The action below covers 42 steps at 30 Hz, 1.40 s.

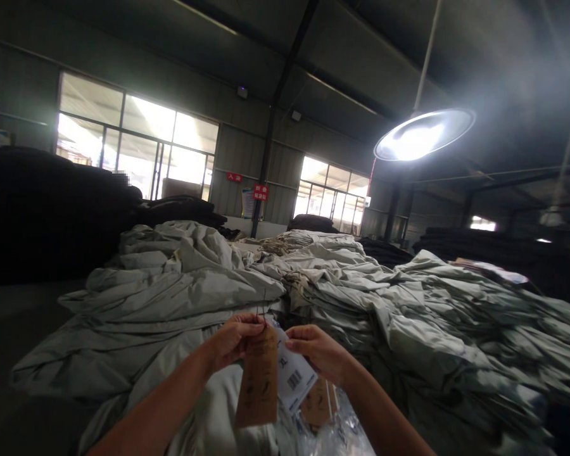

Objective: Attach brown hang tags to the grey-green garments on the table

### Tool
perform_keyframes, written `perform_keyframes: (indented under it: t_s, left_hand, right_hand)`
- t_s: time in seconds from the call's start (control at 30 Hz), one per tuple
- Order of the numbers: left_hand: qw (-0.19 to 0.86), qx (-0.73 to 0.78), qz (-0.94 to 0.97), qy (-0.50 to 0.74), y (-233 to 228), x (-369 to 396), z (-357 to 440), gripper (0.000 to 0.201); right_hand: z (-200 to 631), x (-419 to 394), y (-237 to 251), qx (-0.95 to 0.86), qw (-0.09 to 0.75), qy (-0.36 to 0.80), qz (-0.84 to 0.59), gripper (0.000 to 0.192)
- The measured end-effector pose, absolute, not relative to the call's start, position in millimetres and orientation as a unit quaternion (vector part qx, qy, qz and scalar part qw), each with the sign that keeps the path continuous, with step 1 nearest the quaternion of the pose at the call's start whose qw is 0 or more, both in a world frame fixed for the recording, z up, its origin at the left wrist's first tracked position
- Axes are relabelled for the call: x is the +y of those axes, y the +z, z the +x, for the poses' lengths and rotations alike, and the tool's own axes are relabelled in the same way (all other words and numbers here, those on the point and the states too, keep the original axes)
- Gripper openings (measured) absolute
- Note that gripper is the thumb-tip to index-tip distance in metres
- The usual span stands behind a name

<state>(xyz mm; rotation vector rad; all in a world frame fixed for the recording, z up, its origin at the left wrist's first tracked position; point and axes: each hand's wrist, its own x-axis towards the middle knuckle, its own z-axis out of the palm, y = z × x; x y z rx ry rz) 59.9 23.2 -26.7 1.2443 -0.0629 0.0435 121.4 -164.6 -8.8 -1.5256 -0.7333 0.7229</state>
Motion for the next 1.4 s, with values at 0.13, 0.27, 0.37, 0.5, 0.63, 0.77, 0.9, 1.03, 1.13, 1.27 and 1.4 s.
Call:
perform_keyframes:
  t_s: [0.13, 0.27, 0.37, 0.5, 0.63, 0.77, 0.9, 1.03, 1.13, 1.27, 1.4]
  left_hand:
    - [0.702, 0.020, 0.712, -0.006, -33, 29, 48, 0.020]
    - [0.539, 0.090, 0.837, 0.016, -48, 30, 45, 0.008]
    - [0.448, 0.116, 0.884, 0.071, -57, 32, 46, 0.010]
    - [0.349, 0.093, 0.918, 0.164, -61, 40, 44, 0.013]
    - [0.399, 0.079, 0.881, 0.240, -60, 52, 38, 0.013]
    - [0.459, 0.060, 0.850, 0.252, -65, 64, 34, 0.011]
    - [0.267, 0.073, 0.925, 0.260, -74, 71, 26, 0.018]
    - [0.141, 0.022, 0.955, 0.260, -79, 74, 15, 0.019]
    - [0.135, 0.000, 0.955, 0.263, -81, 76, 12, 0.022]
    - [0.128, 0.022, 0.961, 0.243, -87, 80, 18, 0.012]
    - [0.145, 0.074, 0.951, 0.264, -95, 81, 26, 0.012]
  right_hand:
    - [122, -148, -25, -0.319, 0.562, 0.273, -0.713, 0.047]
    - [125, -117, -49, -0.285, 0.584, 0.218, -0.728, 0.049]
    - [123, -93, -60, -0.254, 0.623, 0.208, -0.710, 0.048]
    - [121, -72, -66, -0.245, 0.667, 0.189, -0.678, 0.048]
    - [123, -62, -73, -0.254, 0.681, 0.170, -0.666, 0.049]
    - [124, -58, -82, -0.257, 0.662, 0.174, -0.682, 0.047]
    - [123, -56, -86, -0.260, 0.630, 0.161, -0.714, 0.038]
    - [119, -55, -88, -0.272, 0.593, 0.151, -0.743, 0.021]
    - [117, -54, -88, -0.284, 0.569, 0.142, -0.759, 0.010]
    - [117, -52, -90, -0.280, 0.553, 0.136, -0.773, 0.008]
    - [119, -48, -96, -0.285, 0.560, 0.164, -0.760, 0.012]
